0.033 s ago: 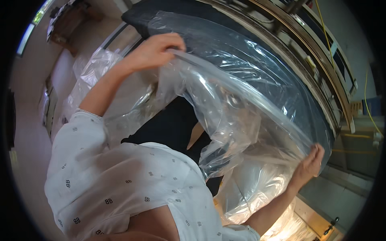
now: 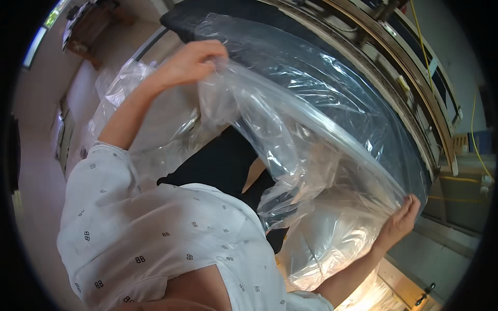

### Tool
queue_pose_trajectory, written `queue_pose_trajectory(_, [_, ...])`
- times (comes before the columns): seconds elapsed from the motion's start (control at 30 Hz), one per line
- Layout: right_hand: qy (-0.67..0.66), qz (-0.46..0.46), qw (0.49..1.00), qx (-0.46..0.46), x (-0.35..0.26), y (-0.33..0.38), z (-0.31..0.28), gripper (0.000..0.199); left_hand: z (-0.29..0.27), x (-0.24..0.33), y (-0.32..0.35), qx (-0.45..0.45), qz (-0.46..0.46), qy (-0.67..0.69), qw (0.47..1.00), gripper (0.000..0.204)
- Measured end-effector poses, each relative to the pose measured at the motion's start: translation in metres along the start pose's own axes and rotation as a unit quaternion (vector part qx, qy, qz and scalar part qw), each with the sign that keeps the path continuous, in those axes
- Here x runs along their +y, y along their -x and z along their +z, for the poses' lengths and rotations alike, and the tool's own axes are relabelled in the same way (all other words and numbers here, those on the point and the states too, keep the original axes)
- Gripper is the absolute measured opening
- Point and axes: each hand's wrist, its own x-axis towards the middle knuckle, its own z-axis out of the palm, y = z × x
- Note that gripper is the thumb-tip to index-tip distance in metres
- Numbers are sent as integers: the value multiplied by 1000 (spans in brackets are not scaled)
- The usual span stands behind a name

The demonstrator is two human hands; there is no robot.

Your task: The recorder is wrapping large foam products or cushions in clear plastic sheeting at a manufacturing facility.

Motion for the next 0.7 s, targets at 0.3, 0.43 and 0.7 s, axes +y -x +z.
queue_pose_trajectory(0.3, [-1, -11, 998, -64, 28, -16, -32, 16, -89, -72, -14, 13, -79, -149, 986, 11])
queue_pose_trajectory(0.43, [-154, 12, 973, -171, 65, -23, -42, 16, -105, -40, -16, -103, -21, 467, 878, 29])
queue_pose_trajectory(0.7, [-180, 136, 948, -223, 104, -44, -8, 16, -44, -96, -20, 50, -252, 229, 939, 15])
